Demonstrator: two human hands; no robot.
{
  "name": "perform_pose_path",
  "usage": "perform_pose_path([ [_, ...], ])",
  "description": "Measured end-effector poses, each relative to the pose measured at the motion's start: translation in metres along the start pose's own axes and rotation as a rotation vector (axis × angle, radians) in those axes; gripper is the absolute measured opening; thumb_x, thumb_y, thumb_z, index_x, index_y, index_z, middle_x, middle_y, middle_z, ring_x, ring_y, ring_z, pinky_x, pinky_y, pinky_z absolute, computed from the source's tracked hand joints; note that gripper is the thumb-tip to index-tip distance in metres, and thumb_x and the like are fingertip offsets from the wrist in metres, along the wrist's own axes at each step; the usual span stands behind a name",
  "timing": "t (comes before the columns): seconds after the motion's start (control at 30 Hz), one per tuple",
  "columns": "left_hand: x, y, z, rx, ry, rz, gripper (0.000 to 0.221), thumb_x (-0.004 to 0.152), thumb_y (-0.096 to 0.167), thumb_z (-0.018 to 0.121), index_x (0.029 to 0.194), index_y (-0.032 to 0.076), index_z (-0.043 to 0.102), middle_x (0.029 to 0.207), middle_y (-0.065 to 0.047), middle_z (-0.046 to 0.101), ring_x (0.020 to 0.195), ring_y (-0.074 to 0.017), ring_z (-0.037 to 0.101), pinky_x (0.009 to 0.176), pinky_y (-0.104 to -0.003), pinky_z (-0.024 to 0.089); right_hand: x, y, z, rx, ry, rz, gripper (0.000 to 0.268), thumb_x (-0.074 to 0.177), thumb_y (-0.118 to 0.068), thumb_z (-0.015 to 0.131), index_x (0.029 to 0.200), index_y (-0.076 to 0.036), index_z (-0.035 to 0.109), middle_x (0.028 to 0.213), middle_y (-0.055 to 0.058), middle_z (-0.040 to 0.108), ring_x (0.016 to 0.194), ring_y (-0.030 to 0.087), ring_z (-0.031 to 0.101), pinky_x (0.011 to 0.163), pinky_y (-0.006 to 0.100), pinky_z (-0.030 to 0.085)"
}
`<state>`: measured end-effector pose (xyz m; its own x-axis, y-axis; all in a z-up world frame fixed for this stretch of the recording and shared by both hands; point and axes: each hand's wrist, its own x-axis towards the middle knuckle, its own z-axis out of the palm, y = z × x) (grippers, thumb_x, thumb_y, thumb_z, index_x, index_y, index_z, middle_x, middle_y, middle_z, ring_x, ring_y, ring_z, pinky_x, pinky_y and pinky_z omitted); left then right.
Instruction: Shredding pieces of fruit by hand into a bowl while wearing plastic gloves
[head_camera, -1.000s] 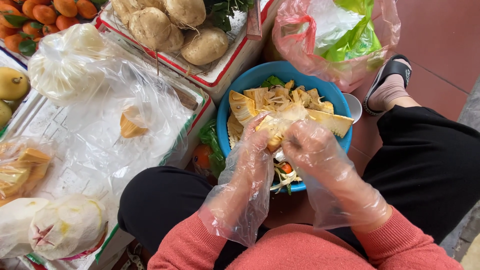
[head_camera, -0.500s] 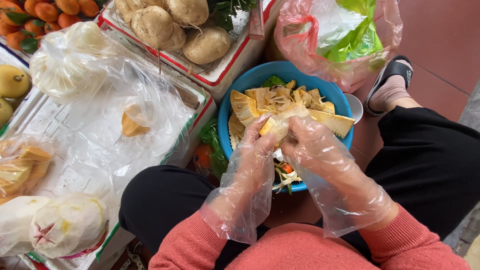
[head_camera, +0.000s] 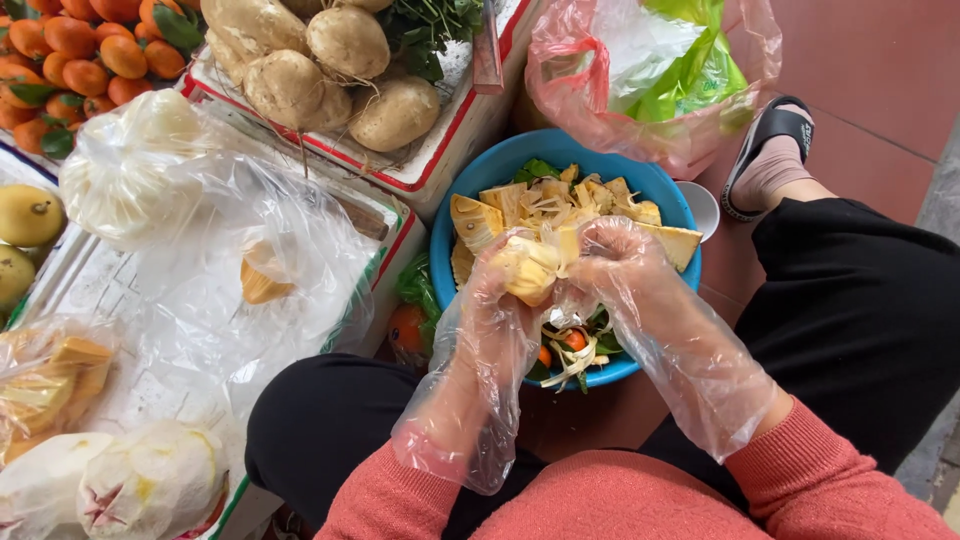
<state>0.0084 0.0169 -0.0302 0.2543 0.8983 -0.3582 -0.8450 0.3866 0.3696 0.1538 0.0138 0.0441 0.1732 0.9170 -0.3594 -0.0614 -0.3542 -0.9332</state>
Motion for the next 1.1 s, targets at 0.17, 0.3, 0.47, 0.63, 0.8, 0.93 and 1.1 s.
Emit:
perform_pose_path([
  [0.17, 0.000, 0.007, -0.001, -0.098, 0.030, -0.069, 0.050, 0.084, 0.014, 0.066, 0.134, 0.009, 0.059, 0.125, -0.030, 0.064, 0.115, -0.0446, 0.065, 0.091, -0.059, 0.059, -0.004, -0.011, 0.005, 0.421, -0.050, -0.047, 0.017, 0.066, -0.001, 0.070, 0.083, -0.001, 0.066, 0.063, 0.017, 0.065, 0.040, 0.020, 0.062, 0.029, 0.031, 0.052],
  [0.3, -0.001, 0.017, 0.001, -0.131, -0.023, -0.043, 0.064, 0.078, 0.013, 0.066, 0.141, 0.007, 0.056, 0.130, -0.036, 0.061, 0.122, -0.0520, 0.061, 0.095, -0.065, 0.055, 0.025, 0.024, -0.037, 0.253, 0.089, -0.147, 0.023, 0.071, -0.004, 0.070, 0.094, -0.001, 0.067, 0.058, 0.013, 0.060, 0.041, 0.018, 0.060, 0.030, 0.029, 0.051],
  [0.47, 0.003, 0.008, -0.010, -0.350, -0.306, -0.163, 0.092, 0.084, -0.007, 0.063, 0.165, 0.023, 0.030, 0.146, -0.022, 0.054, 0.122, -0.0275, 0.061, 0.102, -0.039, 0.057, -0.003, -0.010, -0.030, -0.897, 0.056, -0.455, 0.032, 0.088, -0.028, 0.083, 0.091, 0.001, 0.071, 0.098, 0.019, 0.068, 0.097, 0.035, 0.069, 0.077, 0.041, 0.060],
  [0.63, -0.047, 0.039, 0.047, 0.724, -0.317, 0.149, 0.098, 0.086, 0.000, 0.060, 0.166, 0.024, 0.009, 0.157, -0.018, 0.048, 0.140, -0.0286, 0.049, 0.113, -0.036, 0.041, -0.014, 0.000, -0.028, -0.683, -0.067, -0.526, 0.039, 0.078, -0.006, 0.074, 0.116, -0.005, 0.066, 0.110, 0.010, 0.063, 0.091, 0.025, 0.063, 0.080, 0.034, 0.053],
  [0.8, -0.036, 0.031, 0.031, 1.344, -0.429, 0.701, 0.111, 0.084, -0.001, 0.071, 0.167, 0.023, 0.001, 0.155, -0.021, 0.057, 0.132, -0.0303, 0.068, 0.100, -0.034, 0.059, -0.025, 0.003, -0.022, -0.164, -0.097, -0.122, 0.034, 0.088, 0.000, 0.068, 0.121, -0.006, 0.071, 0.074, 0.000, 0.059, 0.060, 0.007, 0.047, 0.050, 0.020, 0.036],
  [0.93, -0.040, 0.034, 0.036, 1.453, -0.436, 0.796, 0.109, 0.087, 0.005, 0.072, 0.168, 0.022, 0.001, 0.154, -0.019, 0.059, 0.121, -0.0329, 0.074, 0.097, -0.038, 0.061, -0.012, 0.011, -0.031, -0.646, -0.073, -0.176, 0.065, 0.074, -0.012, 0.071, 0.138, -0.009, 0.060, 0.121, 0.012, 0.059, 0.101, 0.025, 0.054, 0.084, 0.033, 0.044],
  [1.1, -0.041, 0.034, 0.032, 1.496, -0.458, 0.795, 0.104, 0.090, 0.009, 0.071, 0.168, 0.020, 0.003, 0.157, -0.015, 0.056, 0.129, -0.0345, 0.068, 0.109, -0.040, 0.055, -0.021, 0.011, -0.021, -0.382, -0.144, -0.183, 0.075, 0.069, -0.001, 0.065, 0.144, -0.002, 0.052, 0.140, 0.016, 0.059, 0.122, 0.024, 0.061, 0.099, 0.031, 0.051],
])
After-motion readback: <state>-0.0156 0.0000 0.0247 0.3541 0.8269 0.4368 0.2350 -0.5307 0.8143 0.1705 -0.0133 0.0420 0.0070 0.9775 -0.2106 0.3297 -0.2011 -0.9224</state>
